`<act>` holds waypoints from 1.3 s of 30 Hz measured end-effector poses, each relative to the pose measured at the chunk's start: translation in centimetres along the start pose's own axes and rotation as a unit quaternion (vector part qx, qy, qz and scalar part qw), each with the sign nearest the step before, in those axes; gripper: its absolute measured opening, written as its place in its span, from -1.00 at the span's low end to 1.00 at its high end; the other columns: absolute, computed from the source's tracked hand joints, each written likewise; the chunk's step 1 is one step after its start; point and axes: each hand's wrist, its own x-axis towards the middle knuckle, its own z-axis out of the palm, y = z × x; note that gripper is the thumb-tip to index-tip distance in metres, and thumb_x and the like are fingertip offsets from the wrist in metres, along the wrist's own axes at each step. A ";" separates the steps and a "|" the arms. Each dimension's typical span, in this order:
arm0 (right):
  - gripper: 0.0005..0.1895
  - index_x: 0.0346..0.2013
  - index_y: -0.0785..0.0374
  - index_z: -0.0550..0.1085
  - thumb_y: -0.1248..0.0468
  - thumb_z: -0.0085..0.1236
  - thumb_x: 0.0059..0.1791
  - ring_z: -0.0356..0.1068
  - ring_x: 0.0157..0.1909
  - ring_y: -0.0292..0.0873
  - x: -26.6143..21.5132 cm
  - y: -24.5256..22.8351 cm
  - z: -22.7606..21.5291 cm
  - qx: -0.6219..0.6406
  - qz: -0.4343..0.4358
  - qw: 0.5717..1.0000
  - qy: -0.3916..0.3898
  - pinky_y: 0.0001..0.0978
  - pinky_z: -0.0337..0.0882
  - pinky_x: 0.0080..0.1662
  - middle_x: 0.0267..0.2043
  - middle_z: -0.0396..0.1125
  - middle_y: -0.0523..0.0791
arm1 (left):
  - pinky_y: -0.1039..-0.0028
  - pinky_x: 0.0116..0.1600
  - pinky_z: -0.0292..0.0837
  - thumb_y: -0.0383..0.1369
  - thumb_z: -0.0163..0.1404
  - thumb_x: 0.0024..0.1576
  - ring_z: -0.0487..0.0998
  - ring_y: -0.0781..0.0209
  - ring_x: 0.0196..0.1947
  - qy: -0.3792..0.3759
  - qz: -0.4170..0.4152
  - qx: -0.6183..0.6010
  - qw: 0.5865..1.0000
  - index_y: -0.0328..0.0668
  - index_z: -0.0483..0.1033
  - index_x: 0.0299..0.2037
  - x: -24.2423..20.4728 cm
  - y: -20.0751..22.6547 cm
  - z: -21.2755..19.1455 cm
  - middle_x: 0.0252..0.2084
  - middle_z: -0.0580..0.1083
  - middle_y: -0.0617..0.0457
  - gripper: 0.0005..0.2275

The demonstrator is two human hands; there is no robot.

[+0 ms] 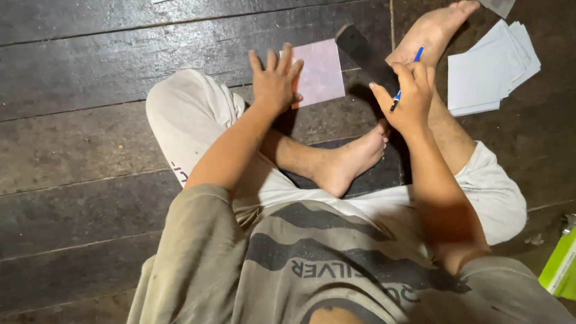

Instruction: Marking lines on small pieces of paper using a pen and a metal straight edge while sitting on the floor.

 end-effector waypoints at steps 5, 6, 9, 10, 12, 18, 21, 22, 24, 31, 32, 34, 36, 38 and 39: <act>-0.58 0.02 0.47 0.51 0.33 0.39 -0.08 0.24 -0.08 0.14 0.6 -0.3 0.3 0.014 -0.002 1.000 -0.004 -0.13 0.31 0.03 -0.11 0.25 0.08 | -0.67 0.30 -0.48 0.29 -0.08 0.06 -0.21 -0.21 0.57 -0.094 -0.019 -0.035 0.995 0.39 -0.04 0.54 1.3 -1.6 -2.1 0.62 -0.22 0.14 -0.19; -0.57 0.03 0.46 0.51 0.32 0.39 -0.07 0.24 -0.07 0.13 0.6 -0.1 0.5 0.014 0.000 1.000 -0.004 -0.12 0.31 0.04 -0.09 0.25 0.07 | -0.70 0.28 -0.46 0.33 -0.14 0.06 -0.26 -0.27 0.56 -0.106 -0.034 -0.018 0.994 0.39 -0.11 0.55 1.8 -2.4 -2.5 0.62 -0.26 0.10 -0.16; -0.56 0.04 0.45 0.50 0.31 0.40 -0.07 0.24 -0.05 0.13 0.7 0.2 0.8 0.014 0.004 1.000 -0.009 -0.13 0.31 0.05 -0.08 0.25 0.07 | -0.75 0.25 -0.43 0.34 -0.12 0.06 -0.27 -0.34 0.56 -0.105 -0.075 -0.025 0.991 0.38 -0.12 0.56 3.4 -4.2 -2.9 0.61 -0.31 0.02 -0.14; -0.56 0.03 0.45 0.50 0.32 0.41 -0.08 0.25 -0.06 0.12 0.8 0.2 0.9 0.016 0.006 1.000 -0.010 -0.13 0.32 0.04 -0.09 0.25 0.07 | -0.78 0.23 -0.41 0.30 -0.05 0.06 -0.25 -0.35 0.56 -0.090 -0.101 -0.044 0.990 0.38 -0.07 0.56 3.8 -4.9 -2.9 0.61 -0.32 -0.02 -0.15; -0.56 0.03 0.45 0.50 0.33 0.41 -0.09 0.25 -0.06 0.13 0.9 0.3 1.1 0.016 0.002 1.000 -0.015 -0.12 0.31 0.04 -0.09 0.25 0.08 | -0.78 0.23 -0.42 0.28 -0.01 0.06 -0.24 -0.34 0.56 -0.083 -0.123 -0.050 0.988 0.39 -0.07 0.56 4.7 -6.2 -3.6 0.61 -0.29 0.00 -0.15; -0.57 0.01 0.45 0.50 0.36 0.41 -0.09 0.24 -0.09 0.12 1.0 0.0 2.1 0.025 0.000 1.000 -0.019 -0.12 0.31 0.01 -0.11 0.25 0.07 | -0.72 0.24 -0.25 0.01 0.10 0.14 0.01 -0.32 0.47 0.006 -0.144 -0.044 0.989 0.42 0.07 0.51 4.6 -7.2 -3.6 0.55 -0.10 -0.07 -0.30; -0.59 0.00 0.43 0.50 0.33 0.40 -0.08 0.24 -0.10 0.14 1.4 0.3 2.8 0.025 0.001 0.999 -0.026 -0.08 0.31 0.00 -0.11 0.25 0.09 | -0.60 0.30 -0.18 0.04 0.16 0.12 -0.02 -0.38 0.46 0.015 -0.081 -0.074 0.994 0.26 0.01 0.53 4.4 -3.4 -5.1 0.53 -0.09 -0.25 -0.21; -0.59 0.01 0.42 0.49 0.30 0.39 -0.06 0.24 -0.09 0.16 1.7 0.2 3.3 0.026 0.002 0.999 -0.032 -0.06 0.30 0.01 -0.11 0.26 0.11 | -0.54 0.37 -0.28 0.21 0.14 0.07 -0.19 -0.42 0.53 -0.018 -0.015 -0.098 0.995 0.17 -0.08 0.57 4.2 -2.2 -5.8 0.56 -0.22 -0.29 -0.08; -0.58 0.01 0.42 0.50 0.28 0.39 -0.07 0.24 -0.10 0.15 2.0 0.5 3.7 0.027 -0.001 0.999 -0.036 -0.08 0.30 0.02 -0.13 0.27 0.10 | -0.46 0.42 -0.37 0.22 0.06 0.13 -0.33 -0.39 0.53 -0.041 -0.004 -0.107 0.993 0.20 -0.13 0.58 5.0 -0.5 -4.2 0.57 -0.31 -0.23 -0.11; -0.56 0.01 0.45 0.49 0.26 0.40 -0.06 0.29 -0.07 0.15 1.8 1.7 4.2 0.038 0.020 0.999 -0.032 -0.09 0.34 0.00 -0.09 0.28 0.11 | -0.39 0.45 -0.40 0.15 -0.10 0.18 -0.35 -0.15 0.57 -0.071 0.053 -0.093 0.992 0.44 -0.04 0.54 4.7 -2.5 -0.2 0.61 -0.31 0.16 -0.31; -0.56 0.01 0.45 0.49 0.26 0.40 -0.06 0.29 -0.07 0.15 2.0 1.7 4.5 0.039 0.018 0.999 -0.029 -0.09 0.34 0.00 -0.09 0.28 0.11 | -0.39 0.45 -0.40 0.15 -0.10 0.18 -0.35 -0.15 0.57 -0.068 0.052 -0.091 0.992 0.44 -0.04 0.54 4.9 -3.1 -0.2 0.61 -0.31 0.16 -0.31; -0.59 -0.02 0.39 0.51 0.28 0.39 -0.09 0.25 -0.10 0.12 1.7 1.9 4.7 0.038 0.019 0.998 -0.047 -0.09 0.29 0.02 -0.14 0.27 0.08 | -0.43 0.42 -0.32 0.16 -0.08 0.15 -0.29 -0.22 0.56 -0.062 0.081 -0.081 0.992 0.47 0.03 0.51 5.0 -3.3 0.3 0.61 -0.26 0.14 -0.32; -0.58 -0.01 0.39 0.51 0.30 0.41 -0.10 0.25 -0.09 0.12 1.8 1.6 4.6 0.040 0.021 0.998 -0.049 -0.10 0.30 0.02 -0.14 0.26 0.07 | -0.32 0.47 -0.35 0.15 -0.10 0.15 -0.32 -0.24 0.56 -0.090 0.098 -0.064 0.989 0.51 -0.02 0.52 5.8 -4.9 -1.0 0.61 -0.27 0.24 -0.31; -0.57 0.00 0.40 0.51 0.32 0.43 -0.11 0.26 -0.08 0.11 1.8 1.8 4.5 0.038 0.023 0.998 -0.048 -0.11 0.31 0.03 -0.13 0.26 0.07 | -0.21 0.53 -0.39 0.14 -0.12 0.14 -0.36 -0.25 0.56 -0.115 0.119 -0.046 0.985 0.56 -0.07 0.52 6.7 -6.4 -1.1 0.61 -0.29 0.33 -0.30; -0.56 0.01 0.40 0.50 0.31 0.42 -0.10 0.25 -0.07 0.11 1.7 1.8 4.4 0.036 0.022 0.998 -0.049 -0.10 0.30 0.03 -0.13 0.26 0.07 | -0.14 0.54 -0.38 0.16 -0.06 0.07 -0.34 -0.21 0.57 -0.098 0.140 -0.048 0.984 0.55 -0.04 0.52 6.8 -7.2 -0.7 0.61 -0.26 0.35 -0.26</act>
